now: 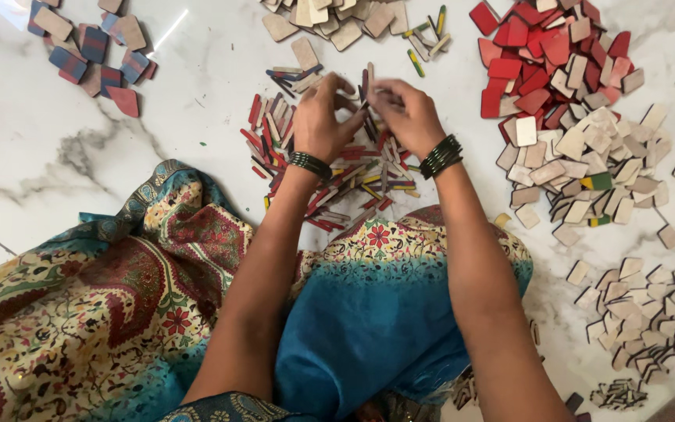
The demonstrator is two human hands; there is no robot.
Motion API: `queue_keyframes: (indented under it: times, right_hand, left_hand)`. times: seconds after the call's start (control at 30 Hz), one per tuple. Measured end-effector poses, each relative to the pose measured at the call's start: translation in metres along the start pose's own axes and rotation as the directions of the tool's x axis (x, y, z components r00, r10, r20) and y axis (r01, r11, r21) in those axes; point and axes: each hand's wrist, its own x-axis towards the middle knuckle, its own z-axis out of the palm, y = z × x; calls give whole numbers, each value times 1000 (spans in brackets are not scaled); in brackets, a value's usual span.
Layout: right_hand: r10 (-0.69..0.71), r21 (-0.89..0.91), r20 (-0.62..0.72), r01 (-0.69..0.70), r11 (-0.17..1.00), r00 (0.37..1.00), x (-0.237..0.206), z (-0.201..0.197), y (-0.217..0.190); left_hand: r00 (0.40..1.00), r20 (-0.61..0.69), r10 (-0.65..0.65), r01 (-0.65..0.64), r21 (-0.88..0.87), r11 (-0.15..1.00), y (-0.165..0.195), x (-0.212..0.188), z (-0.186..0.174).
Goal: The person sits on the floor and sorts small laser-cut wooden pieces by color, picking pieces one at a time from a mixed pile and placing them into separate color groups on the floor around them.
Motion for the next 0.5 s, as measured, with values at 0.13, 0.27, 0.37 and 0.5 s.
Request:
queue_keyframes:
  times: [0.13,0.27,0.37,0.5]
  right_hand:
    - [105,465,62,-122,877,993,7,-6,14]
    - [118,469,-207,-7,883,971,16,-27,22]
    - [157,484,-334,26,875,929,18,-38,23]
    - [-421,-607,-342,145,781,840,13,-26,23]
  left_hand:
    - [964,-105,242,-253,-100,962,13,18,11]
    - [964,-156,214,-169,263,950,-2,27,8]
    - [975,-131,182,-118,392,913,-19,19,6]
    - [969,-102,226,-146,500,854,-32,8,8]
